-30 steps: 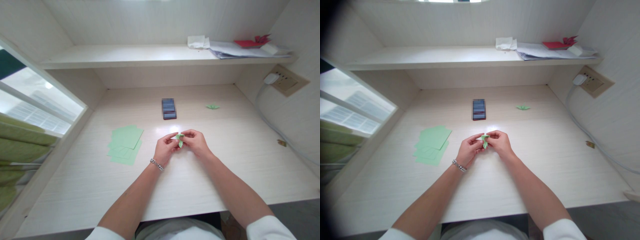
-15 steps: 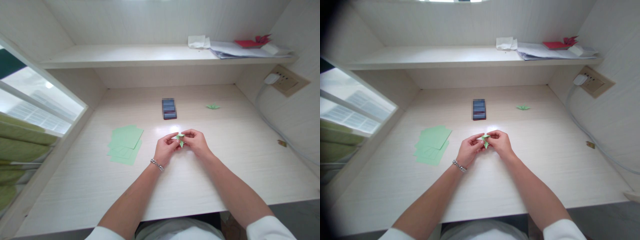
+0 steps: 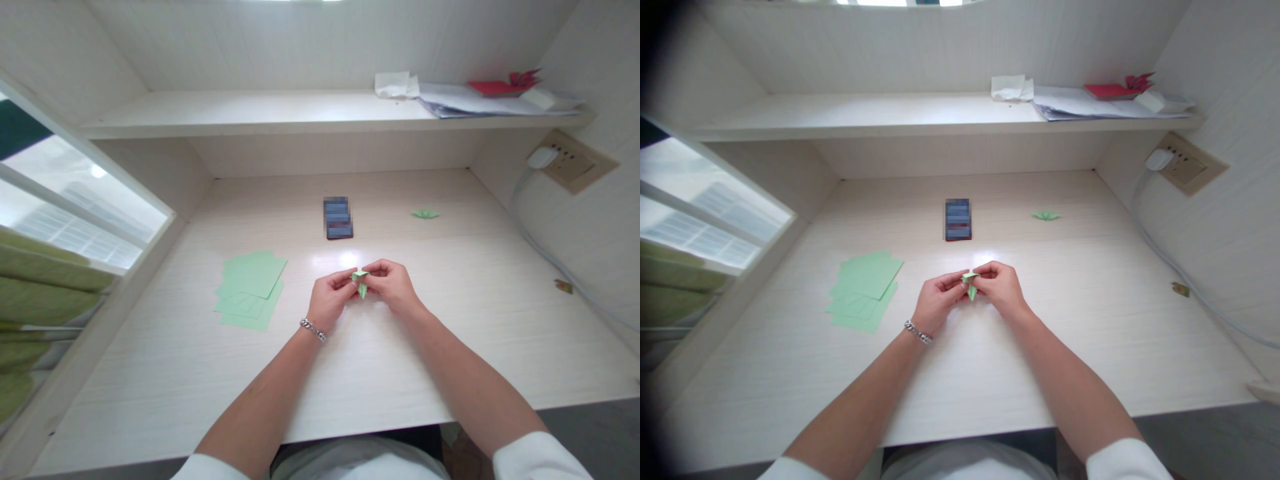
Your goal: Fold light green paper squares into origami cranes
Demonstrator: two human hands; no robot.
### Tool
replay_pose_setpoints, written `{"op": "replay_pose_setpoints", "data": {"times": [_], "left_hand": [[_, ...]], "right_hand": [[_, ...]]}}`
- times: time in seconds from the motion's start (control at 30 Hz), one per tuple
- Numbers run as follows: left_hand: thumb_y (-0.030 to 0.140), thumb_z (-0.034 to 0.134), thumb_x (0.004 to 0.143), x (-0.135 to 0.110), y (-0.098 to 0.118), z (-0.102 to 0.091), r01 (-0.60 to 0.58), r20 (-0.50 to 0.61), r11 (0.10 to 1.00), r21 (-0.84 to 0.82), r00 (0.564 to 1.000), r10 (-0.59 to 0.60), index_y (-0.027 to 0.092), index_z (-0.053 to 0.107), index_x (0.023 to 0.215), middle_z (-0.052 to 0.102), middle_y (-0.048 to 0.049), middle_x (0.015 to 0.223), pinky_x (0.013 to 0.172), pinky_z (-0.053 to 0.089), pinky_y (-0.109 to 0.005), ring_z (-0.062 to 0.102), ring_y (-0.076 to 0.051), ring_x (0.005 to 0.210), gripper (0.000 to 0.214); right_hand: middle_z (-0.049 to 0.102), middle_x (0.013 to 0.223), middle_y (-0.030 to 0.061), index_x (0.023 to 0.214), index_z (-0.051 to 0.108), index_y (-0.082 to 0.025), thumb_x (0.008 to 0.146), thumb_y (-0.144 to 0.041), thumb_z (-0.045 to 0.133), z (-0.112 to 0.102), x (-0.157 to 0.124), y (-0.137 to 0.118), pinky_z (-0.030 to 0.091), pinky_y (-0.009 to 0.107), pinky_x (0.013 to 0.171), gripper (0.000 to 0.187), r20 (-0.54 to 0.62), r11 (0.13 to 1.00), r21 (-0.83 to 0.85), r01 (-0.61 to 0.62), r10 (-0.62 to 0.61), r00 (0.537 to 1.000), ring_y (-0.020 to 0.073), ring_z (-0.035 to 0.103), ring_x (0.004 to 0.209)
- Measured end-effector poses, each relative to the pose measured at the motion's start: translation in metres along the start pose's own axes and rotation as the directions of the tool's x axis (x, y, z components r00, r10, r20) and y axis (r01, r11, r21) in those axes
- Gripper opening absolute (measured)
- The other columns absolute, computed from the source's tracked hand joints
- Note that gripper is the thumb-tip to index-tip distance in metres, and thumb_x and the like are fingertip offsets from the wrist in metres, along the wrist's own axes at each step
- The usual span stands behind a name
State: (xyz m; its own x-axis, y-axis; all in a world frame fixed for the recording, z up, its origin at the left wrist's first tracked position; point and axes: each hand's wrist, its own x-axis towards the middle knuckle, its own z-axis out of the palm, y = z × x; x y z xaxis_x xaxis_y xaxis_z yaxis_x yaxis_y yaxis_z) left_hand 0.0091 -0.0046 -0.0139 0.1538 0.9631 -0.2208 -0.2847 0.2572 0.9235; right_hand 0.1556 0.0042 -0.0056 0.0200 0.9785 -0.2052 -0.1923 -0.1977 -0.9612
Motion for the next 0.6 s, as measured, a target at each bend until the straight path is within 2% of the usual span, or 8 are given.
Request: {"op": "replay_pose_setpoints", "data": {"times": [0.23,0.6], "left_hand": [[0.031,0.079,0.064,0.0011,0.0007,-0.0023,-0.039,0.032,0.998,0.056,0.999,0.038,0.012,0.070,0.104,0.072,-0.0124,0.096,0.074,0.054,-0.033,0.067,-0.021,0.080,0.044],[0.032,0.076,0.068,-0.0002,0.0049,-0.0027,-0.085,0.071,0.988,0.129,0.995,0.076,0.013,0.071,0.103,0.073,-0.0110,0.097,0.073,0.053,-0.031,0.067,-0.021,0.081,0.039]], "right_hand": [[0.070,0.066,0.0035,0.075,0.068,-0.015,0.051,-0.031,0.082,-0.0007,0.0003,0.0001,0.051,0.025,0.052,0.032,0.000,1.000,-0.009,-0.002,0.002,1.000,0.0159,0.064,0.057],[0.069,0.066,0.0029,0.076,0.067,-0.014,0.056,-0.025,0.080,-0.0007,-0.0006,-0.0016,0.051,0.023,0.052,0.026,0.001,0.999,-0.029,0.020,-0.020,1.000,0.0147,0.064,0.058]]}}
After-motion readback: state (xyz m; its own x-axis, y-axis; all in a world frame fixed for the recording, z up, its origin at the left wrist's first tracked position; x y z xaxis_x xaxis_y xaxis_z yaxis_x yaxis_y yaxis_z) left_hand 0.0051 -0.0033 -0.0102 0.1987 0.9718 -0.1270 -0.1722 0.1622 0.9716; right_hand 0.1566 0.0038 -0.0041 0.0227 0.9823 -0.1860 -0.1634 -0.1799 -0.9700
